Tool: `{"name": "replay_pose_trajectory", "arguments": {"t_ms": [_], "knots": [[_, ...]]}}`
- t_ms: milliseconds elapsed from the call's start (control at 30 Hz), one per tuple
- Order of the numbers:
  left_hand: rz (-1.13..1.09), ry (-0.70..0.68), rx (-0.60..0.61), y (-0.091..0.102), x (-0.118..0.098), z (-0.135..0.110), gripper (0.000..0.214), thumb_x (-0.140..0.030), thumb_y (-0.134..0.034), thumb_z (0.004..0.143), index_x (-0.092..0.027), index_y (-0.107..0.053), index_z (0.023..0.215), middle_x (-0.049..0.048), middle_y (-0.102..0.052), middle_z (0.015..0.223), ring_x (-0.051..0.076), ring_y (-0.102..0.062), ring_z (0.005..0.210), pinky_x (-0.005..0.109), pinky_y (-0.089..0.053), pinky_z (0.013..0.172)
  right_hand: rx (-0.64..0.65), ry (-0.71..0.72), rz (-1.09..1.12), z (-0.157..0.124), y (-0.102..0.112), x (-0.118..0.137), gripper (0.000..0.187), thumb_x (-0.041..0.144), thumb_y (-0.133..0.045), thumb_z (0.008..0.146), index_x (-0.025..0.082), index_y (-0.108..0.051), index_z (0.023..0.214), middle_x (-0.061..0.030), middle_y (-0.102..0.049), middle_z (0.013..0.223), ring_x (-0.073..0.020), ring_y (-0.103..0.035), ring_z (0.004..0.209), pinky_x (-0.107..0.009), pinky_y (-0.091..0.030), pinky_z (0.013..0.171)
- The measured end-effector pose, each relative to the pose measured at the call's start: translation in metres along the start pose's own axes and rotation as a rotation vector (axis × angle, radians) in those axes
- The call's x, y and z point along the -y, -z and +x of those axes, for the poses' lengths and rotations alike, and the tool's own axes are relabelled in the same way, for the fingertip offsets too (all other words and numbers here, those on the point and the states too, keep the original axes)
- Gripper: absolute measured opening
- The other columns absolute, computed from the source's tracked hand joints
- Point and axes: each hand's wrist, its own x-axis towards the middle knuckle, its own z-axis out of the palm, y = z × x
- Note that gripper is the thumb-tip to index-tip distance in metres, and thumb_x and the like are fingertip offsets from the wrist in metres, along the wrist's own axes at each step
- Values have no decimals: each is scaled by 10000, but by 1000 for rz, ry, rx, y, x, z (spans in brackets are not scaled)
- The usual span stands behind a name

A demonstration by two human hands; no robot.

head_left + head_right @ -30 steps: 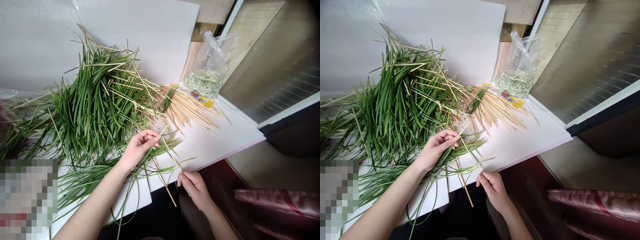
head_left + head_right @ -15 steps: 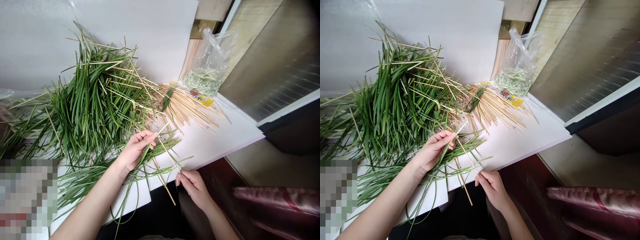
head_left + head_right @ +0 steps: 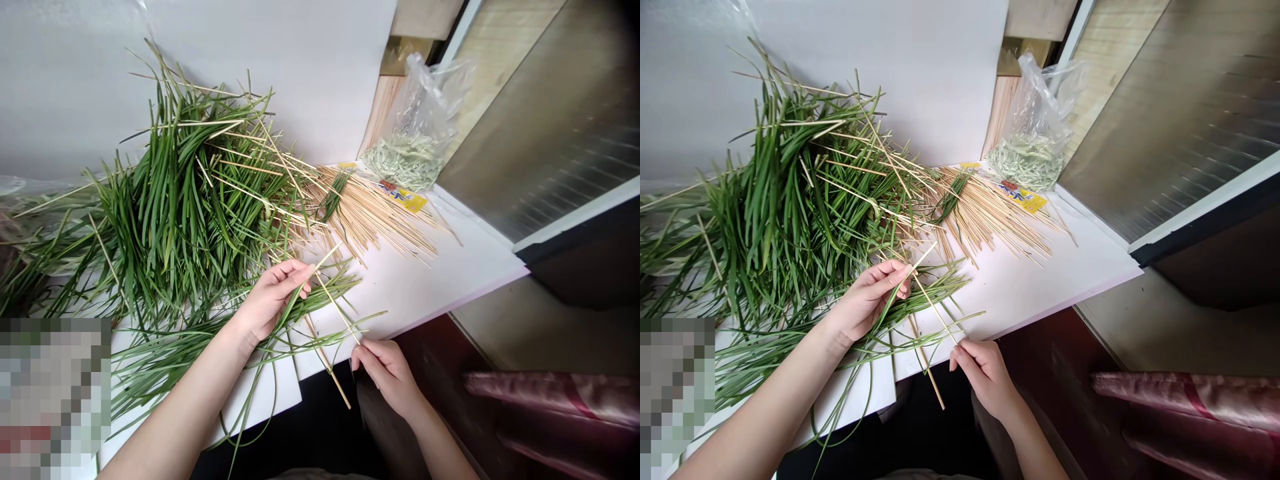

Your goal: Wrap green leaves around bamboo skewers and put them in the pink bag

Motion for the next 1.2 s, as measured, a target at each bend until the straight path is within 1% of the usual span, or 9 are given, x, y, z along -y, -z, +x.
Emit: {"name": "replay_pose_trajectory", "arguments": {"t_ms": [233, 400, 533, 867, 1067, 1200], "knots": [[11, -7, 20, 1, 1, 1, 198, -301, -774, 841, -149, -667, 772, -21, -618, 673, 56, -552, 604, 143, -458, 618, 0, 9, 15, 0, 0, 1, 405, 312, -458, 1061, 193, -591, 697, 50, -408, 546, -133, -374, 449, -269, -319, 525], [2, 1, 1, 0, 0, 0, 200, -298, -798, 811, -151, -672, 761, -24, -622, 659, 54, -546, 580, 141, -448, 588, -2, -7, 11, -1, 0, 1, 423, 344, -462, 1064, 193, -606, 696, 52, -390, 524, -133, -362, 430, -268, -300, 493], [8, -2, -9, -1, 0, 0, 185, -290, -810, 795, -151, -692, 760, -21, -632, 653, 54, -558, 583, 140, -450, 593, 1, -11, 25, -1, 0, 1, 442, 370, -456, 1074, 192, -607, 698, 60, -370, 498, -127, -346, 404, -265, -278, 466], [30, -70, -17, -2, -2, -1, 151, -274, -842, 762, -147, -762, 782, -2, -674, 688, 65, -590, 647, 153, -464, 635, -3, -5, 38, -1, -1, -2, 416, 326, -464, 1072, 189, -610, 707, 60, -371, 515, -120, -340, 419, -261, -263, 469], [31, -64, -59, -1, -1, 0, 160, -259, -876, 713, -144, -788, 783, 12, -696, 692, 74, -600, 658, 162, -467, 645, 5, -5, 43, -2, 0, -1, 402, 308, -466, 1065, 190, -608, 708, 62, -370, 516, -120, -335, 416, -263, -267, 475], [61, -80, -45, -2, -1, 0, 156, -255, -870, 721, -139, -794, 792, 17, -697, 700, 77, -594, 664, 168, -463, 649, -1, 1, 44, -1, 0, 0, 401, 295, -462, 1063, 188, -606, 704, 64, -376, 515, -118, -343, 416, -263, -279, 484]]}}
